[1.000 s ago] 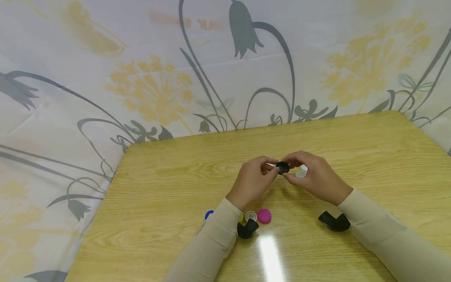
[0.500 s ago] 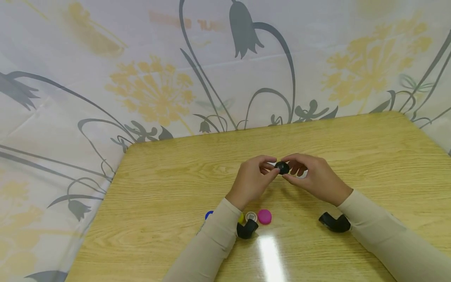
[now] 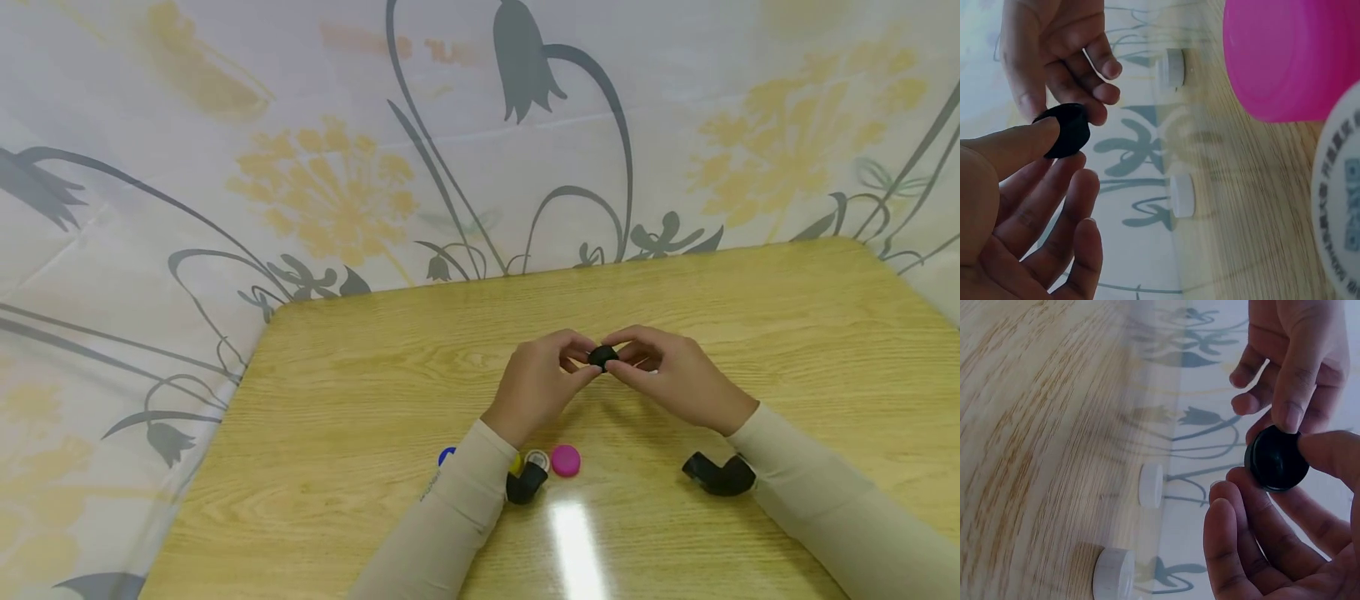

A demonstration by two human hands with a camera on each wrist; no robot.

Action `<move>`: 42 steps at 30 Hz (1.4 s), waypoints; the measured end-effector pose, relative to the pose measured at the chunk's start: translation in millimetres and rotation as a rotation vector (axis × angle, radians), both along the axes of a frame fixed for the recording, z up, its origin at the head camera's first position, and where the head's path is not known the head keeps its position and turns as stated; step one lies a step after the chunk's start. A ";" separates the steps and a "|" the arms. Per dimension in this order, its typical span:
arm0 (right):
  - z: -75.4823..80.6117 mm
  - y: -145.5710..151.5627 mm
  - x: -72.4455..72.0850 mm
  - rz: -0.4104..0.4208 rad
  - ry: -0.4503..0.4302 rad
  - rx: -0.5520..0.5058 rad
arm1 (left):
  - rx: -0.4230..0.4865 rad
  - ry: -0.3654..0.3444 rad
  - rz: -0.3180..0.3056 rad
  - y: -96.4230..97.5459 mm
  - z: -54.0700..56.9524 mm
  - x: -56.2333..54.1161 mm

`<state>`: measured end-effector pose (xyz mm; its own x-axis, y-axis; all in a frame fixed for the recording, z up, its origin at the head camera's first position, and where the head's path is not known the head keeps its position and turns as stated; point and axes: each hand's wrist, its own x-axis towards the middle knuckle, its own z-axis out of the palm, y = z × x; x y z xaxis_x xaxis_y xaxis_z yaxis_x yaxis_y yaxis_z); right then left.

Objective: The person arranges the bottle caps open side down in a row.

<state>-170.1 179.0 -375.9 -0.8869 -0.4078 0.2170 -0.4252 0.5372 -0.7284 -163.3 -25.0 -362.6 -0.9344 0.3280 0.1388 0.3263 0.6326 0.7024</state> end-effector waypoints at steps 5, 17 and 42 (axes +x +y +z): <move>1.2 1.0 -0.9 -0.014 -0.075 -0.034 | -0.085 0.019 -0.019 0.3 1.4 0.1; 1.3 0.5 -0.8 0.002 -0.079 -0.066 | -0.011 -0.046 -0.083 -5.9 2.5 -0.3; -1.4 2.4 1.0 0.034 0.000 -0.069 | -0.005 -0.066 -0.068 -4.3 2.5 -1.0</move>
<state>-169.0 181.4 -377.3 -0.8728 -0.4219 0.2453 -0.4423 0.4711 -0.7632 -164.3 -29.3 -360.1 -0.9172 0.3912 0.0759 0.3216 0.6140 0.7208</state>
